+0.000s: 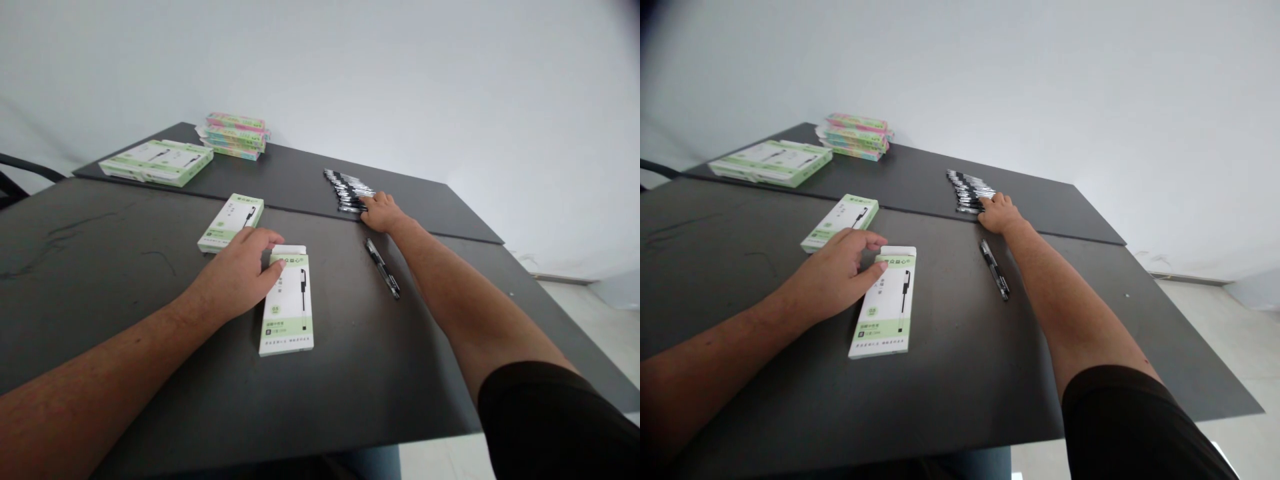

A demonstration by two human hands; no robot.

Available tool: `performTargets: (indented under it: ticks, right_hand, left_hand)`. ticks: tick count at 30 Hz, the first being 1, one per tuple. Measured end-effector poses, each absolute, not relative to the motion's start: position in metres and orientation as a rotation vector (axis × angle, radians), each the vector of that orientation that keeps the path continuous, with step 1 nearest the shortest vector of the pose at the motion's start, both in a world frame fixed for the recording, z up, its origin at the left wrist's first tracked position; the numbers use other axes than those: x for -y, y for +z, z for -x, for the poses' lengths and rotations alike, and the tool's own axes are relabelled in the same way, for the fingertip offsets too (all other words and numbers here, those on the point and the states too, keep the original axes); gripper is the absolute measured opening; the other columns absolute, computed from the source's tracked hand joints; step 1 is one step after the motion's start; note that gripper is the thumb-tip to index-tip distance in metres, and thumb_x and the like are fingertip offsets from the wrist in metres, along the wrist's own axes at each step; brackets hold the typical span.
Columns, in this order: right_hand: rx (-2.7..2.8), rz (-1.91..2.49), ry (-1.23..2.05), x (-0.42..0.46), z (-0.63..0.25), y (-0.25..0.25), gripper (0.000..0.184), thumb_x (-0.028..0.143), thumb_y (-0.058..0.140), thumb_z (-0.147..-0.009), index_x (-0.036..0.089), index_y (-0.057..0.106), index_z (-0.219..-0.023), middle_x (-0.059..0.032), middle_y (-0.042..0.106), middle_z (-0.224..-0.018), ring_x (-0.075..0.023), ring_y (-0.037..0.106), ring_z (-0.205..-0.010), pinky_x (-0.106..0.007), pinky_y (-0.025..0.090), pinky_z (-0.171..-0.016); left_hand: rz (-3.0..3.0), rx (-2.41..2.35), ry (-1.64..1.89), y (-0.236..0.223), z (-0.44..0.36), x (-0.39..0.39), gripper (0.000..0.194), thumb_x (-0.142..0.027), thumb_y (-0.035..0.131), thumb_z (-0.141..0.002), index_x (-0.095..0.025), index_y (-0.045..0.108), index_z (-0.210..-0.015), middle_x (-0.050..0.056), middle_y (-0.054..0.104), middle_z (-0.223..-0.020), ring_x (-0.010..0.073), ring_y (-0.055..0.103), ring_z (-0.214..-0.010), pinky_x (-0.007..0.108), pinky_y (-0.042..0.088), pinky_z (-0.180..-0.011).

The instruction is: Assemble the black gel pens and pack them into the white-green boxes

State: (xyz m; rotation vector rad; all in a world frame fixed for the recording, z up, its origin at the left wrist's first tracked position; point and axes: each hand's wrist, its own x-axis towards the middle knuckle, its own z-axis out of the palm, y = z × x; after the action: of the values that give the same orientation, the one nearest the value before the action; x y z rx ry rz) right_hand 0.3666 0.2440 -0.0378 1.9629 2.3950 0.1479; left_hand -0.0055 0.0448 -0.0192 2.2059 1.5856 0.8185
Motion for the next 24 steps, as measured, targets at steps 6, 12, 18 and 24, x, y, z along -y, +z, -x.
performTargets:
  ticks: [6, 12, 18, 24]
  right_hand:
    - [-2.362, -1.977, 0.171, -0.235, -0.365, -0.032, 0.059, 0.043, 0.051, -0.109, 0.011, 0.062, -0.158, -0.0294, 0.059, -0.163, -0.047, 0.05, -0.156, -0.063, 0.045, -0.126]
    - [-2.273, -1.975, 0.092, -0.197, -0.374, -0.026, 0.049, 0.038, 0.049, -0.112, 0.009, 0.062, -0.149, -0.03, 0.073, -0.15, -0.0408, 0.069, -0.141, -0.05, 0.053, -0.119]
    - [-2.076, -2.096, 0.029, -0.124, -0.389, -0.02, 0.039, 0.033, 0.045, -0.112, 0.012, 0.064, -0.138, -0.0305, 0.081, -0.132, -0.043, 0.081, -0.122, -0.051, 0.061, -0.102]
    - [-2.021, -2.132, -0.001, -0.057, -0.369, -0.012, 0.039, 0.031, 0.04, -0.113, 0.012, 0.06, -0.14, -0.0309, 0.083, -0.124, -0.0454, 0.084, -0.115, -0.054, 0.064, -0.094]
  left_hand:
    - [-2.233, -1.581, 0.807, -0.015, 0.005, -0.043, 0.042, -0.041, 0.063, -0.094, -0.018, 0.072, -0.128, 0.018, 0.074, -0.131, 0.0385, 0.071, -0.127, 0.057, 0.058, -0.119]
    - [-2.467, -1.219, 0.811, -0.005, 0.002, -0.035, 0.038, -0.045, 0.063, -0.099, -0.021, 0.077, -0.123, 0.014, 0.08, -0.127, 0.0367, 0.072, -0.127, 0.055, 0.053, -0.121]
    - [-2.55, -0.675, 0.557, -0.013, -0.012, -0.015, 0.036, -0.046, 0.077, -0.098, -0.033, 0.083, -0.131, 0.007, 0.084, -0.135, 0.0348, 0.071, -0.141, 0.055, 0.042, -0.132]
    - [-2.614, -0.772, 0.454, -0.015, -0.013, -0.013, 0.011, -0.031, 0.074, -0.087, -0.032, 0.082, -0.094, 0.004, 0.086, -0.115, 0.0387, 0.068, -0.145, 0.065, 0.033, -0.138]
